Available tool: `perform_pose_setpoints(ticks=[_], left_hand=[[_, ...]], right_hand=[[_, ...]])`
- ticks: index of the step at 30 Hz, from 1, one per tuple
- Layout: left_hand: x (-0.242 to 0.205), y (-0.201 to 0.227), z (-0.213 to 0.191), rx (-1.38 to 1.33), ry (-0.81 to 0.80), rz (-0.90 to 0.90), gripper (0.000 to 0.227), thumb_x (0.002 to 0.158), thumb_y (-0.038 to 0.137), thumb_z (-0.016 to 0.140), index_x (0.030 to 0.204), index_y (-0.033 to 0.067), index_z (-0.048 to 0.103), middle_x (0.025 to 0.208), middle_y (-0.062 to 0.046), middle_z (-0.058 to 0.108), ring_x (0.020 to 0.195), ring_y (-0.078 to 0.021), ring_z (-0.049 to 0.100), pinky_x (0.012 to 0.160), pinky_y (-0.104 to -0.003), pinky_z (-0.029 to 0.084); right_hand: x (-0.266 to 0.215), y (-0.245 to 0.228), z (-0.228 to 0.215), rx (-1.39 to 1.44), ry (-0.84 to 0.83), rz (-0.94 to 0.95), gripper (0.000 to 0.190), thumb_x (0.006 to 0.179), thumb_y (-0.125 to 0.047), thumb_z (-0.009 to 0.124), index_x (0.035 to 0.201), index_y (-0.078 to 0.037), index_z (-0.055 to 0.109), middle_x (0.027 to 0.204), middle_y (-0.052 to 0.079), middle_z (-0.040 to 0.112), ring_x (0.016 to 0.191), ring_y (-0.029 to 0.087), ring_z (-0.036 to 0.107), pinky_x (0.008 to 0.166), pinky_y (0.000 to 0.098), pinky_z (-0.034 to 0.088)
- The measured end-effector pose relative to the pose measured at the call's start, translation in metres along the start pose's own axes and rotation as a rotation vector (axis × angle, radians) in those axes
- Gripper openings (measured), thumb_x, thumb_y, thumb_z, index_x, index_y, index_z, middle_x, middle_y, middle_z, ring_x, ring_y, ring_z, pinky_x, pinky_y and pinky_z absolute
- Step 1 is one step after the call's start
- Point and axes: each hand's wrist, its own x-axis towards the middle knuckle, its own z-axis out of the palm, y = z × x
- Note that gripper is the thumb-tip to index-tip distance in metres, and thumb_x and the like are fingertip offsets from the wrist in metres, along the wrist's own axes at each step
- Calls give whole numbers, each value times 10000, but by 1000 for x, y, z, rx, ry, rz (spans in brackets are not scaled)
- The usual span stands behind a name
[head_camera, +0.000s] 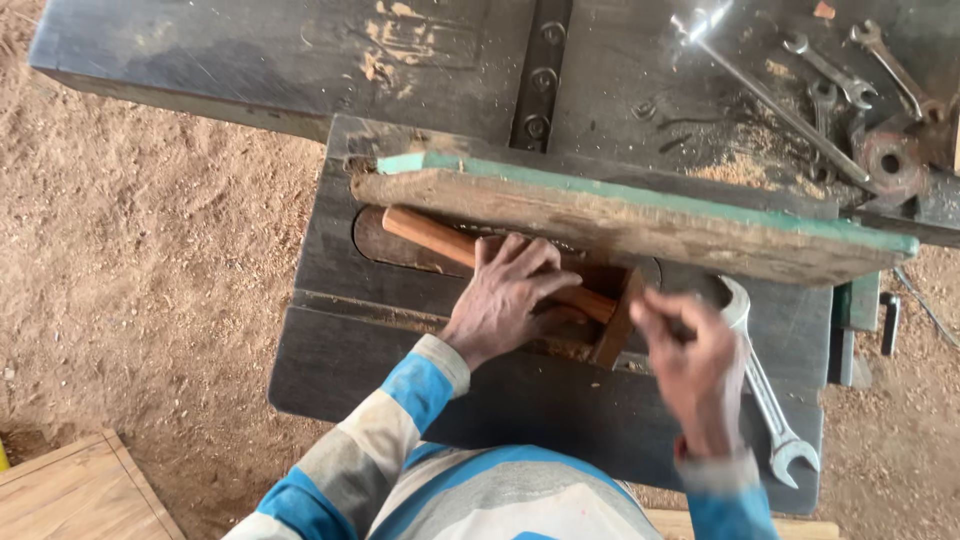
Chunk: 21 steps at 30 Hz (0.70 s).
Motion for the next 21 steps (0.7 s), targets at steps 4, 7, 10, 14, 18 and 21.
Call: perform_pose_setpoints(ticks=[4, 7, 10, 14, 18, 21], left_hand=[[2, 2, -6, -42, 3, -3, 460, 783, 435, 841, 1182, 221, 759, 1125, -19, 555, 1129, -260, 503, 1010, -591, 343], [2, 4, -4, -51, -18, -19, 474, 771, 419, 839, 1190, 217, 753, 1129, -4, 565, 1136, -254, 506, 994, -558, 359], [3, 2, -7, -47, -21, -24, 462, 758, 413, 842, 1165, 214, 755, 1136, 0, 573, 1136, -250, 511, 984, -542, 365], [4, 3, -8, -68, 5, -3, 476, 762, 408, 855, 1188, 220, 755, 1128, -2, 573, 1114, -247, 526, 976, -530, 370], [2, 1, -7, -26, 2, 19, 534, 689, 364, 861, 1188, 204, 755, 1138, -19, 578, 1107, -274, 525, 958, -513, 377], [2, 4, -6, -61, 37, 10, 450, 786, 432, 865, 1147, 196, 741, 1159, -2, 583, 1137, -257, 534, 976, -491, 391]], right_hand=[[-19, -18, -4, -45, 25, 122, 258, 924, -293, 783, 1063, -76, 770, 953, 104, 766, 755, 157, 727, 615, 280, 564], [12, -8, 2, -139, 27, 129, 260, 920, -287, 791, 1066, -72, 778, 921, 114, 760, 691, 194, 698, 586, 324, 538], [19, -8, 3, -141, 44, 22, 253, 940, -287, 784, 1059, -63, 778, 932, 113, 759, 766, 198, 698, 678, 347, 556], [-21, -21, 3, -90, -9, 174, 262, 893, -312, 761, 1006, -75, 765, 939, 105, 737, 730, 168, 716, 546, 301, 577], [-1, -9, 8, -35, 56, 134, 251, 966, -294, 743, 1060, -62, 754, 969, 111, 734, 795, 186, 703, 656, 319, 579], [14, -7, 4, -260, 111, -5, 255, 932, -292, 808, 1022, -54, 803, 870, 95, 749, 795, 233, 679, 804, 429, 545]])
